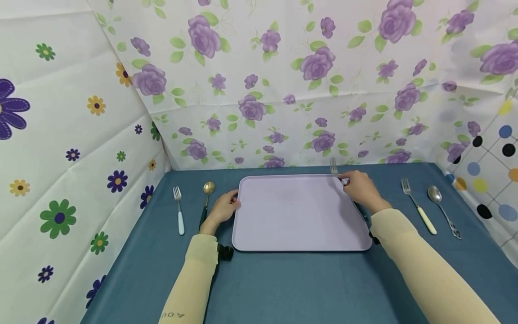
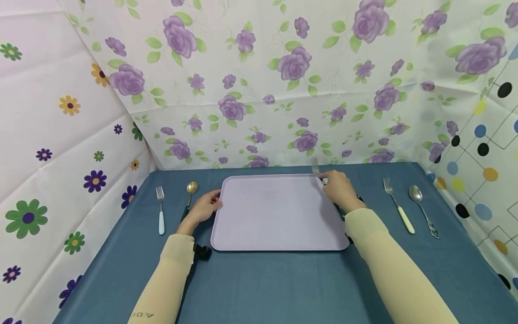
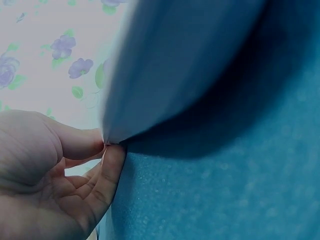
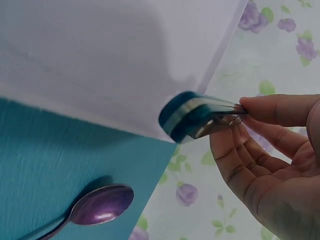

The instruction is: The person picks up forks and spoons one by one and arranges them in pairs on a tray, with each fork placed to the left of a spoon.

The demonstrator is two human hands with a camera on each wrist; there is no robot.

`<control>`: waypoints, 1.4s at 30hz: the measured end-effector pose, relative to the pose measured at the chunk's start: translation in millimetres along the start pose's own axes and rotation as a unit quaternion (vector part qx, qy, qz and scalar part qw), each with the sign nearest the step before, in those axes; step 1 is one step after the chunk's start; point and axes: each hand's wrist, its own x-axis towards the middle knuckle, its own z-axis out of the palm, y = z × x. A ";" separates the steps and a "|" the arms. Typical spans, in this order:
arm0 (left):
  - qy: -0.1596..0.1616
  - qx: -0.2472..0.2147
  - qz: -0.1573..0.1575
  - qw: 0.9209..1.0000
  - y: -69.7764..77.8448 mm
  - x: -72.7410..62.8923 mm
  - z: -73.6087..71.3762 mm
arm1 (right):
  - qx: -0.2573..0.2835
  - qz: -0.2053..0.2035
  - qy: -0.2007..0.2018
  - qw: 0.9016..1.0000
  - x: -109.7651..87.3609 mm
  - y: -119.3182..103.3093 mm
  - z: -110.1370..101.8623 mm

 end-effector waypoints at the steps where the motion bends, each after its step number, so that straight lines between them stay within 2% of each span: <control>1: 0.000 0.000 0.000 1.000 -0.6 0.2 0.5 | 0.000 0.001 -0.002 1.000 0.1 -0.6 1.4; 23: 0.001 0.005 0.004 1.000 -1.6 1.5 1.7 | 0.007 -0.001 -0.010 1.000 6.7 -40.0 22.4; 29: 0.002 0.006 0.005 1.000 -1.0 0.9 2.5 | 0.005 -0.019 -0.003 1.000 6.3 -47.9 27.2; 35: 0.000 0.004 0.002 1.000 0.7 1.5 2.4 | -0.022 -0.040 0.010 0.999 6.3 -54.0 29.4; 42: 0.001 0.003 0.000 1.000 -1.1 1.3 1.8 | 0.015 -0.013 -0.026 0.999 9.3 -61.1 34.3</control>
